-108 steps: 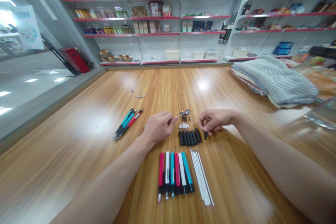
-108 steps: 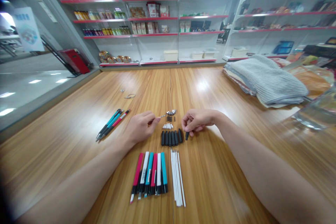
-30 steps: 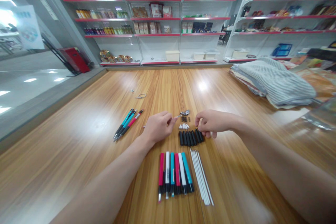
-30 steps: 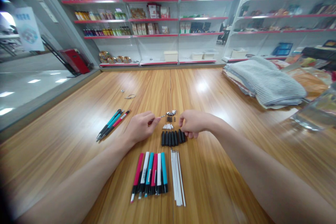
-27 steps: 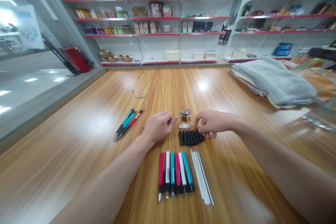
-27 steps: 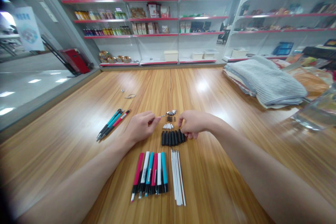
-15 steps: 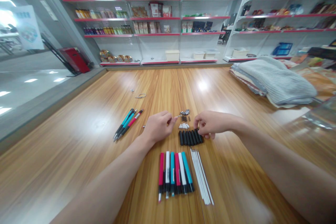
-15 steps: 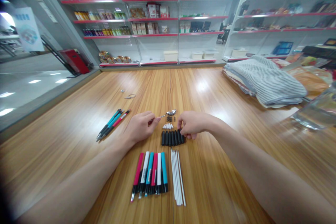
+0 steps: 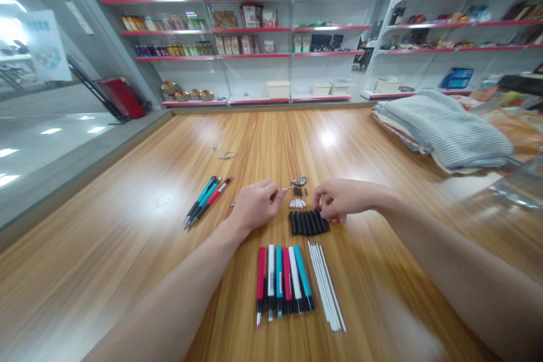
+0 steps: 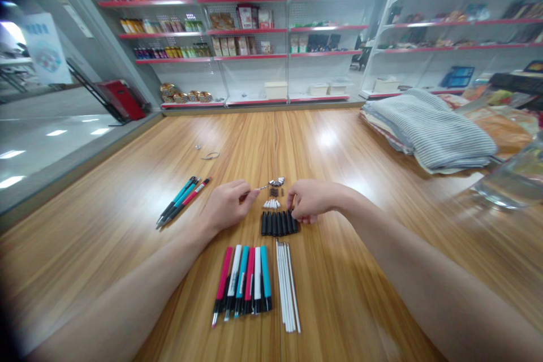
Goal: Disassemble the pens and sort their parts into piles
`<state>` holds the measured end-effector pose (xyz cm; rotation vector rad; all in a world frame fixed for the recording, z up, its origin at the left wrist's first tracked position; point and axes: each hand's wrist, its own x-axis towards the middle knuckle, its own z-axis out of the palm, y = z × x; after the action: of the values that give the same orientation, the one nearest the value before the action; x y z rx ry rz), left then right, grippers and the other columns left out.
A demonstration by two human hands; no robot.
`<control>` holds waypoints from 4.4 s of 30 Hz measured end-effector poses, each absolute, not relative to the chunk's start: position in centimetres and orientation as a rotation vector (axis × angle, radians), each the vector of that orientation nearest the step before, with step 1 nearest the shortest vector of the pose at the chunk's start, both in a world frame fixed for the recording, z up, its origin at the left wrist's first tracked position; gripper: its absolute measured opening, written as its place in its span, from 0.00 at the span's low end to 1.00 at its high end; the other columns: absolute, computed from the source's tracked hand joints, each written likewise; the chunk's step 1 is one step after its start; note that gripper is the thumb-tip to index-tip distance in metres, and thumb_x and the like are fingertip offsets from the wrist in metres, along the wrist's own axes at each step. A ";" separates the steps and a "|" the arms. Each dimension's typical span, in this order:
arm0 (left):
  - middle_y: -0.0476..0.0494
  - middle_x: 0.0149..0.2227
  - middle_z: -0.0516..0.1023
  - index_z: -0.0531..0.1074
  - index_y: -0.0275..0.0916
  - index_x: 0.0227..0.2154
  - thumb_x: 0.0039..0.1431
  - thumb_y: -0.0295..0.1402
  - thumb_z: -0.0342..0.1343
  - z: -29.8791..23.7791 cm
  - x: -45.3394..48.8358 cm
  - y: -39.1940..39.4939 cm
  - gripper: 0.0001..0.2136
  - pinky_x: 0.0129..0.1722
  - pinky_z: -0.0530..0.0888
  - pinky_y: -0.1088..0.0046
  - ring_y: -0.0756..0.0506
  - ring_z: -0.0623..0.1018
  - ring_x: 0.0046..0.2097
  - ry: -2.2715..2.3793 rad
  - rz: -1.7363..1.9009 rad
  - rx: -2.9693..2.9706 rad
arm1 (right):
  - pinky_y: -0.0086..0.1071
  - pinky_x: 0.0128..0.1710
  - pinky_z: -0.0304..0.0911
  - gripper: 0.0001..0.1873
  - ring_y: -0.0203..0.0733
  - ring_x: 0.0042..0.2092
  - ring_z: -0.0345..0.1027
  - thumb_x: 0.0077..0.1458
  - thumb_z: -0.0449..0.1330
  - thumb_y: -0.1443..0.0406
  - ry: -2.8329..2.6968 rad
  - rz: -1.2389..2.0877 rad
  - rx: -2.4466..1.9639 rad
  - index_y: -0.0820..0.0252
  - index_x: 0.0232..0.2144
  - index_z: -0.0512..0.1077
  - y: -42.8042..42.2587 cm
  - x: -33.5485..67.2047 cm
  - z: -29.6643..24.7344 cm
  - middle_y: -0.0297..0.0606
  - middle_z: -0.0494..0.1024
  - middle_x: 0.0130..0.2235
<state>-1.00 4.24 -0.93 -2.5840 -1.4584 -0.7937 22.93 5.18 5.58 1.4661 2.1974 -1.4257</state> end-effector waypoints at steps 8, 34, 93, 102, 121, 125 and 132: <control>0.47 0.26 0.69 0.63 0.38 0.22 0.66 0.40 0.43 -0.5 -1.0 4.1 0.18 0.29 0.61 0.74 0.50 0.68 0.28 -1.456 -0.766 -2.596 | 0.28 0.25 0.66 0.16 0.36 0.24 0.69 0.40 0.57 0.73 2.150 -1.441 1.511 0.63 0.36 0.68 5.2 22.9 5.6 0.34 0.75 0.24; 0.46 0.35 0.78 0.71 0.40 0.33 0.60 0.26 0.47 -1.5 -1.4 4.5 0.08 0.37 0.69 0.73 0.47 0.77 0.38 -1.399 -0.742 -2.754 | 0.30 0.27 0.52 0.08 0.33 0.25 0.56 0.57 0.58 0.63 3.526 -0.522 1.666 0.61 0.28 0.73 8.5 23.9 -1.4 0.32 0.67 0.24; 0.44 0.32 0.76 0.68 0.40 0.29 0.62 0.29 0.46 -1.2 -1.1 4.6 0.08 0.33 0.65 0.72 0.46 0.75 0.34 -1.481 -0.624 -2.664 | 0.26 0.25 0.51 0.08 0.31 0.24 0.58 0.52 0.59 0.63 3.261 -0.732 1.517 0.61 0.32 0.76 8.8 24.0 -1.6 0.32 0.72 0.24; 0.45 0.31 0.76 0.67 0.40 0.30 0.63 0.30 0.45 -1.5 -1.2 4.6 0.08 0.34 0.66 0.72 0.46 0.75 0.35 -1.466 -0.625 -2.672 | 0.26 0.26 0.51 0.09 0.32 0.24 0.59 0.53 0.58 0.62 3.270 -0.735 1.497 0.61 0.33 0.76 8.8 23.9 -1.8 0.32 0.71 0.24; 0.45 0.32 0.76 0.67 0.40 0.29 0.65 0.33 0.44 -1.3 -1.1 4.6 0.11 0.33 0.64 0.72 0.47 0.74 0.34 -1.427 -0.638 -2.668 | 0.26 0.26 0.51 0.10 0.32 0.24 0.59 0.55 0.57 0.61 3.281 -0.716 1.462 0.61 0.33 0.75 9.1 24.0 -2.1 0.32 0.70 0.23; 0.45 0.32 0.76 0.68 0.40 0.29 0.65 0.34 0.44 -1.3 -1.1 4.6 0.11 0.32 0.64 0.73 0.47 0.74 0.34 -1.425 -0.645 -2.666 | 0.26 0.26 0.51 0.10 0.32 0.24 0.58 0.55 0.57 0.61 3.296 -0.681 1.456 0.61 0.33 0.75 8.8 23.8 -1.9 0.31 0.68 0.22; 0.46 0.32 0.76 0.69 0.40 0.32 0.67 0.37 0.42 -1.2 -1.1 4.5 0.13 0.32 0.64 0.73 0.47 0.74 0.35 -1.389 -0.667 -2.696 | 0.27 0.30 0.55 0.12 0.34 0.28 0.61 0.55 0.59 0.60 3.507 -0.556 1.374 0.62 0.38 0.74 7.6 22.5 -1.2 0.33 0.69 0.25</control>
<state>-1.06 4.45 -1.20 -2.6959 -1.3895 -0.6665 22.53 7.57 -1.25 1.3744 3.5071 -0.5561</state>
